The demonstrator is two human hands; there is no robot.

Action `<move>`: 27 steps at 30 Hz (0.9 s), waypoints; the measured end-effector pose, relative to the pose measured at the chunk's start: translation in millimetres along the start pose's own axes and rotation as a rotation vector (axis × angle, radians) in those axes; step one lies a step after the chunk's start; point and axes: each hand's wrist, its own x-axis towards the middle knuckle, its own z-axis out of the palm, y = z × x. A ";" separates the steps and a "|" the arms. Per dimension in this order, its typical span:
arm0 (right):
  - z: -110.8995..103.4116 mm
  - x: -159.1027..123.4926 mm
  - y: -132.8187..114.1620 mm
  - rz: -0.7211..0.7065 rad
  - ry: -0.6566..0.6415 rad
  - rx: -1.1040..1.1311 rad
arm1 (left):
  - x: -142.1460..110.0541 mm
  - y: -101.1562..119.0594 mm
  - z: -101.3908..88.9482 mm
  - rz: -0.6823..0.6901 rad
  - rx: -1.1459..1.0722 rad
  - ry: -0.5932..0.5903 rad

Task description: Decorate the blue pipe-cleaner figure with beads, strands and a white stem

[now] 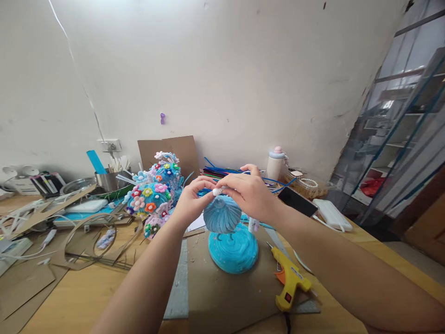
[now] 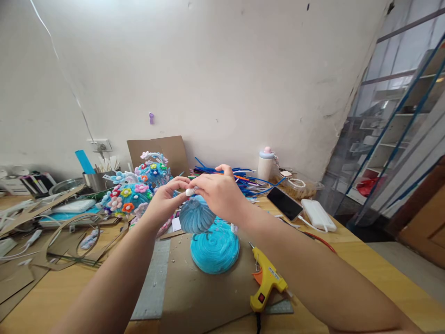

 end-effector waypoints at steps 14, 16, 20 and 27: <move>1.3 -1.6 3.4 -0.030 0.044 0.012 | 5.5 -2.6 0.4 0.009 0.011 0.017; 0.9 -1.7 2.7 -0.030 0.043 0.013 | 5.8 -2.5 0.4 0.011 0.009 0.021; -0.1 -1.2 1.5 -0.025 0.025 0.012 | 4.9 -3.7 1.2 -0.005 0.004 0.020; 0.6 -0.7 1.4 -0.019 0.017 0.014 | -1.9 -9.3 3.3 -0.063 -0.060 -0.001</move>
